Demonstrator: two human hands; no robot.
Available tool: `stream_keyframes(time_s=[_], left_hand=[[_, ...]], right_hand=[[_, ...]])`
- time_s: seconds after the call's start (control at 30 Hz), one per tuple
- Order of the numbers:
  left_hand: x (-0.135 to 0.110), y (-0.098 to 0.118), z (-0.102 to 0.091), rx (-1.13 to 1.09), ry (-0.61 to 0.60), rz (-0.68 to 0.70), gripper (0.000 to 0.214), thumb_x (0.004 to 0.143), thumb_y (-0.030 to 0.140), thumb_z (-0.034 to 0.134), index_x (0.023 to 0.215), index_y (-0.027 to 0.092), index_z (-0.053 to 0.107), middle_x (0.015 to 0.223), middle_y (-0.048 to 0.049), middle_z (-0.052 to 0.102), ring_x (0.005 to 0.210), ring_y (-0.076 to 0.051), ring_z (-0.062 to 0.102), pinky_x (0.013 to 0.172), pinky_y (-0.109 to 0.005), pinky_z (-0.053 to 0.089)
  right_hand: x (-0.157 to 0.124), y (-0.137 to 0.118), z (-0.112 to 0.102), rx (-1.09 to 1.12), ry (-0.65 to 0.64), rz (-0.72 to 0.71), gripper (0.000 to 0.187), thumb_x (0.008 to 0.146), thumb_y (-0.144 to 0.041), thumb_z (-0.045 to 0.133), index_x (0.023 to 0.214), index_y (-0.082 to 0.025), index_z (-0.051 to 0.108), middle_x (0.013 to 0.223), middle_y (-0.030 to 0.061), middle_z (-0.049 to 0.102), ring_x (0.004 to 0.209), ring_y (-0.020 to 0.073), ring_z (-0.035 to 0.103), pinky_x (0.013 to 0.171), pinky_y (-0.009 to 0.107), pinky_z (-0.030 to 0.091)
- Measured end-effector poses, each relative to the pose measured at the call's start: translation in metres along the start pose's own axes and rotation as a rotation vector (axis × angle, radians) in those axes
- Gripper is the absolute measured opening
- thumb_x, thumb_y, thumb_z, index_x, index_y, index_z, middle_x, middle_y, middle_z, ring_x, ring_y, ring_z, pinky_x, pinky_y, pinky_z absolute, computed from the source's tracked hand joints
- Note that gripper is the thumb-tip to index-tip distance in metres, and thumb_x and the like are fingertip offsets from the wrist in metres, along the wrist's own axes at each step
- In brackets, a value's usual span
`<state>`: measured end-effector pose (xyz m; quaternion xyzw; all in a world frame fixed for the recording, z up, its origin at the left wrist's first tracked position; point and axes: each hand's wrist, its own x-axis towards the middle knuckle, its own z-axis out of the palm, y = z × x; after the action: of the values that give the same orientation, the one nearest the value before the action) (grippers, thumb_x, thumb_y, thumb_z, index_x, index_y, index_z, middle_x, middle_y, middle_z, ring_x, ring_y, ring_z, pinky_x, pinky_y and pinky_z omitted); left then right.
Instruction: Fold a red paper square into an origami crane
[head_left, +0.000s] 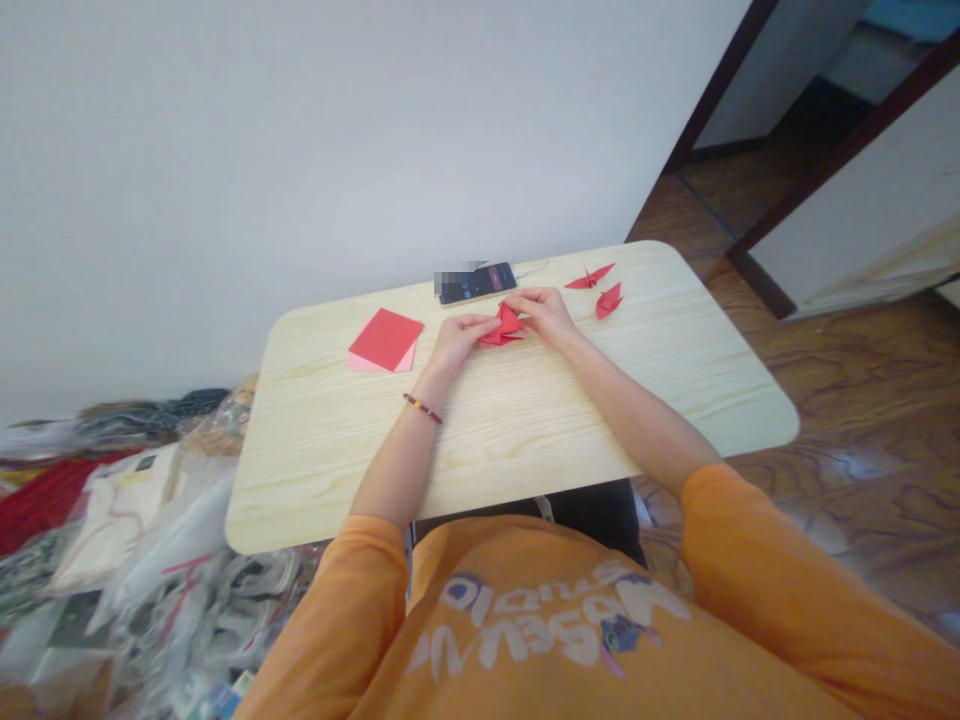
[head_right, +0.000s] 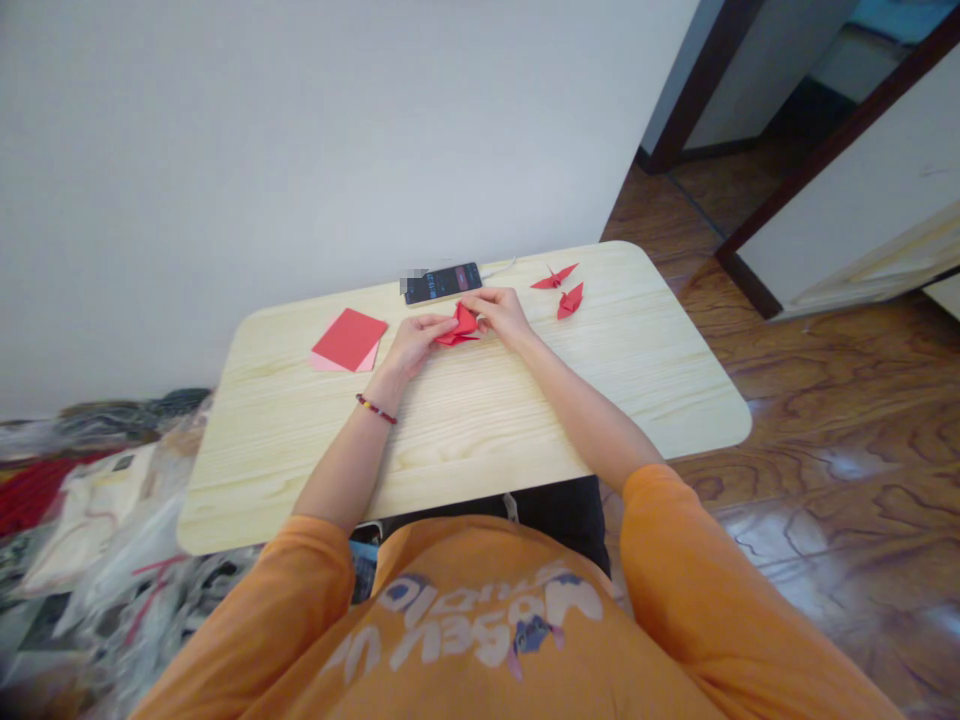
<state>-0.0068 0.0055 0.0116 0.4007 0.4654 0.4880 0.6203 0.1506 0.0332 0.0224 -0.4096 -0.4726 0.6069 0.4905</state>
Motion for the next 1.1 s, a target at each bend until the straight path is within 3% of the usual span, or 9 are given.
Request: stream_keyframes(time_s=[0.17, 1.1], left_hand=[[-0.0018, 0.0023, 0.0011, -0.003, -0.012, -0.014, 0.037, 0.045, 0.037, 0.088, 0.068, 0.013, 0.073, 0.067, -0.0054, 0.071, 0.06, -0.012, 0.062, 0.07, -0.028, 0.05], [-0.0007, 0.0004, 0.0008, 0.016, -0.026, -0.005, 0.034, 0.048, 0.036, 0.087, 0.07, 0.013, 0.073, 0.069, -0.0059, 0.072, 0.063, -0.013, 0.063, 0.071, -0.029, 0.05]], right_hand=[[0.0024, 0.0039, 0.0005, -0.013, 0.015, 0.006, 0.024, 0.057, -0.033, 0.077, 0.069, -0.014, 0.068, 0.058, -0.0004, 0.063, 0.044, 0.0075, 0.046, 0.037, 0.02, 0.03], [0.0013, 0.0025, 0.0009, -0.104, 0.033, -0.034, 0.025, 0.061, -0.037, 0.076, 0.068, -0.015, 0.066, 0.05, -0.0028, 0.057, 0.037, 0.0057, 0.038, 0.036, 0.021, 0.029]])
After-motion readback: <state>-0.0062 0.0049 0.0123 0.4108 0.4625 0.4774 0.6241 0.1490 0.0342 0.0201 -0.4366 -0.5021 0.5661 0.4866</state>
